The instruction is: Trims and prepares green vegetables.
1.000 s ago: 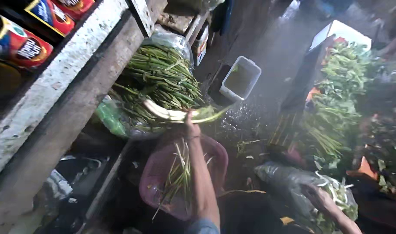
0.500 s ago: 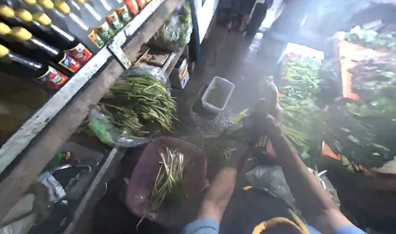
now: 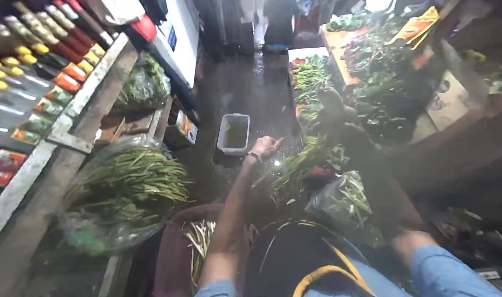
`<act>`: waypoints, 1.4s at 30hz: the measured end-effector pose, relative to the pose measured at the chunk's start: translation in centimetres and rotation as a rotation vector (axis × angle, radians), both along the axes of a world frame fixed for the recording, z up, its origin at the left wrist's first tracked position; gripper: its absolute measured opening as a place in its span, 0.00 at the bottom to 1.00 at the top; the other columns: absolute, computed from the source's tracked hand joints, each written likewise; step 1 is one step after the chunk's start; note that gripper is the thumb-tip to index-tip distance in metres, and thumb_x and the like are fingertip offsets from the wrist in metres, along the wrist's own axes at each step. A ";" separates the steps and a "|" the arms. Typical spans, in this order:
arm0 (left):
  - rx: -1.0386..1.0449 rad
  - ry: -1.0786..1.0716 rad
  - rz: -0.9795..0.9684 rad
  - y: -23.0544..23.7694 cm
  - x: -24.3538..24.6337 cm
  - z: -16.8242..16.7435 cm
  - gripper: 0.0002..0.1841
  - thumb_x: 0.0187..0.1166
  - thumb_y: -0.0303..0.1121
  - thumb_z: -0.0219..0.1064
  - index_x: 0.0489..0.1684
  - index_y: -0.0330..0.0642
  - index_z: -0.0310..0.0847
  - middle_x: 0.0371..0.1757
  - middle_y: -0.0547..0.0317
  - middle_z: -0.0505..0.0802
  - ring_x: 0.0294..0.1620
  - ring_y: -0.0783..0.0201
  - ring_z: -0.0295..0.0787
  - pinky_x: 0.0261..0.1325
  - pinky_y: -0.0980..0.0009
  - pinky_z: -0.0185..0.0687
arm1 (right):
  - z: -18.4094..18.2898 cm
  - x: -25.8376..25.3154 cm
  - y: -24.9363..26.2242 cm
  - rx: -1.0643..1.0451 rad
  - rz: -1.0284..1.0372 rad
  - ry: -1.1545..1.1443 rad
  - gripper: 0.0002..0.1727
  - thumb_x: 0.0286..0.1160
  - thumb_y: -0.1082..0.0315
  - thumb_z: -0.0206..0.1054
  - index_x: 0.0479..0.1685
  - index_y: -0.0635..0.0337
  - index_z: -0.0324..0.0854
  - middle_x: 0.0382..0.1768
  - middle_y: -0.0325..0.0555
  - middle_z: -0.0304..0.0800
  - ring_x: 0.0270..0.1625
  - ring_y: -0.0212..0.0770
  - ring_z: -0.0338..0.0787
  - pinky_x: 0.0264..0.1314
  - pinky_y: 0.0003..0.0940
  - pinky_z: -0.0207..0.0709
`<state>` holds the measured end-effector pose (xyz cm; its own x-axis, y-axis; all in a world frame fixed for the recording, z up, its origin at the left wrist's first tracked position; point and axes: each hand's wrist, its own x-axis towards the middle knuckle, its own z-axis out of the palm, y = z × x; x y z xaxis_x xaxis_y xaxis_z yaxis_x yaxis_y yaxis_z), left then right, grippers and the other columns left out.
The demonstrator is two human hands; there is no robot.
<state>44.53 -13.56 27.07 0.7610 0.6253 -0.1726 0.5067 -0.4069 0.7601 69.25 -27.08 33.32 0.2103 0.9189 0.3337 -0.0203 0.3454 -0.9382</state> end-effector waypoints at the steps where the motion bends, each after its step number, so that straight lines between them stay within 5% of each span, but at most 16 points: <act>1: 0.117 0.136 -0.006 -0.1 0.7 0.6 0.32 0.87 0.60 0.54 0.41 0.36 0.88 0.40 0.38 0.92 0.43 0.38 0.91 0.48 0.36 0.84 | 0.5 0.1 -0.7 -0.032 -0.036 -0.020 0.25 0.78 0.67 0.65 0.74 0.61 0.71 0.48 0.52 0.94 0.44 0.47 0.96 0.52 0.45 0.93; 3: 0.256 0.347 -0.035 -0.7 2.3 2.9 0.25 0.87 0.51 0.61 0.44 0.32 0.88 0.46 0.32 0.92 0.53 0.31 0.89 0.55 0.31 0.80 | 1.7 -0.5 -2.3 -0.115 -0.128 -0.055 0.26 0.80 0.65 0.63 0.75 0.61 0.63 0.48 0.52 0.93 0.43 0.45 0.95 0.49 0.41 0.91; 5: 0.301 0.479 -0.088 -0.7 3.9 4.5 0.19 0.80 0.46 0.71 0.45 0.34 0.89 0.47 0.34 0.93 0.54 0.33 0.90 0.55 0.33 0.81 | 2.1 -0.4 -2.5 -0.146 -0.140 -0.066 0.26 0.79 0.64 0.65 0.71 0.63 0.63 0.47 0.52 0.93 0.42 0.44 0.95 0.48 0.39 0.90; 9: 0.255 0.720 -0.212 -1.1 6.5 6.6 0.33 0.67 0.60 0.77 0.55 0.37 0.87 0.56 0.37 0.91 0.61 0.38 0.88 0.61 0.35 0.79 | 2.3 0.1 -1.8 -0.176 -0.078 -0.111 0.26 0.77 0.69 0.68 0.71 0.68 0.64 0.46 0.55 0.92 0.42 0.45 0.95 0.49 0.42 0.89; 12: 0.127 0.317 -0.390 -1.2 7.3 6.7 0.43 0.69 0.50 0.81 0.81 0.33 0.70 0.72 0.34 0.84 0.73 0.42 0.81 0.78 0.45 0.71 | 2.2 -1.5 -1.9 -0.148 -0.089 -0.115 0.35 0.70 0.58 0.69 0.74 0.65 0.63 0.42 0.45 0.91 0.37 0.35 0.89 0.42 0.33 0.85; 14: -0.124 -0.155 -0.345 -1.9 8.2 4.8 0.49 0.63 0.35 0.84 0.87 0.30 0.59 0.76 0.39 0.82 0.77 0.54 0.79 0.81 0.59 0.72 | 2.6 -2.7 -1.4 -0.160 -0.106 -0.165 0.34 0.67 0.54 0.71 0.69 0.64 0.67 0.39 0.40 0.90 0.38 0.29 0.89 0.44 0.29 0.86; 17: -0.512 -0.575 -0.137 -3.7 9.1 1.7 0.30 0.63 0.20 0.75 0.68 0.26 0.69 0.49 0.55 0.90 0.48 0.72 0.88 0.54 0.72 0.87 | 2.0 -3.8 0.8 -0.252 -0.142 -0.337 0.25 0.72 0.66 0.71 0.65 0.69 0.74 0.45 0.52 0.88 0.45 0.38 0.88 0.53 0.40 0.85; 18: -0.535 -0.631 -0.050 -4.4 8.9 1.0 0.29 0.64 0.19 0.74 0.66 0.24 0.69 0.48 0.54 0.90 0.46 0.73 0.88 0.53 0.72 0.88 | 1.6 -3.9 1.8 -0.265 -0.168 -0.422 0.22 0.73 0.66 0.73 0.61 0.70 0.77 0.47 0.56 0.89 0.48 0.43 0.89 0.57 0.45 0.84; 21: -0.204 -0.635 0.197 -7.0 8.0 0.5 0.32 0.72 0.23 0.72 0.76 0.19 0.65 0.64 0.40 0.86 0.63 0.65 0.85 0.68 0.71 0.81 | 0.8 -4.8 4.1 -0.385 -0.245 -0.528 0.20 0.78 0.67 0.70 0.62 0.73 0.77 0.56 0.65 0.85 0.58 0.56 0.87 0.65 0.53 0.80; 22: -0.037 -0.535 0.276 -8.0 7.8 0.6 0.33 0.75 0.25 0.72 0.78 0.18 0.64 0.71 0.32 0.83 0.71 0.54 0.82 0.76 0.65 0.75 | 0.4 -5.4 4.8 -0.451 -0.293 -0.501 0.21 0.80 0.66 0.69 0.64 0.73 0.74 0.58 0.67 0.83 0.60 0.58 0.87 0.66 0.55 0.80; 25: 0.167 -0.382 0.372 -8.3 8.3 0.8 0.28 0.78 0.25 0.67 0.74 0.14 0.67 0.69 0.21 0.82 0.74 0.38 0.79 0.81 0.55 0.70 | 0.3 -6.8 6.1 -0.623 -0.319 -0.424 0.24 0.83 0.66 0.67 0.70 0.72 0.70 0.63 0.71 0.80 0.65 0.63 0.84 0.68 0.60 0.77; 28: 0.123 -0.366 0.312 -6.7 7.3 0.0 0.23 0.86 0.24 0.58 0.74 0.15 0.68 0.70 0.20 0.80 0.74 0.37 0.78 0.81 0.55 0.70 | -1.5 -5.8 7.5 -0.635 -0.218 -0.342 0.27 0.80 0.60 0.71 0.69 0.68 0.72 0.58 0.67 0.85 0.59 0.60 0.88 0.63 0.59 0.80; 31: 0.099 -0.489 0.301 -4.4 5.5 -1.4 0.20 0.87 0.25 0.56 0.70 0.15 0.72 0.63 0.23 0.85 0.68 0.44 0.83 0.77 0.57 0.74 | -1.1 -5.2 7.5 -0.574 -0.068 -0.096 0.23 0.78 0.63 0.72 0.64 0.70 0.74 0.46 0.57 0.85 0.42 0.44 0.86 0.49 0.43 0.84; 38: -0.092 -0.623 0.292 -1.0 3.0 -1.6 0.21 0.78 0.29 0.70 0.69 0.31 0.78 0.55 0.47 0.92 0.54 0.62 0.90 0.62 0.61 0.85 | 0.5 -6.5 8.1 -0.605 0.057 0.191 0.13 0.80 0.74 0.66 0.58 0.67 0.74 0.40 0.49 0.87 0.38 0.38 0.88 0.42 0.36 0.86; 42: -0.282 -0.691 0.300 -0.5 1.5 -1.6 0.20 0.78 0.25 0.67 0.69 0.34 0.76 0.49 0.54 0.91 0.46 0.69 0.88 0.53 0.68 0.87 | -0.5 -6.4 8.2 -0.450 0.198 0.083 0.12 0.86 0.66 0.63 0.58 0.64 0.75 0.42 0.47 0.88 0.39 0.38 0.90 0.42 0.37 0.88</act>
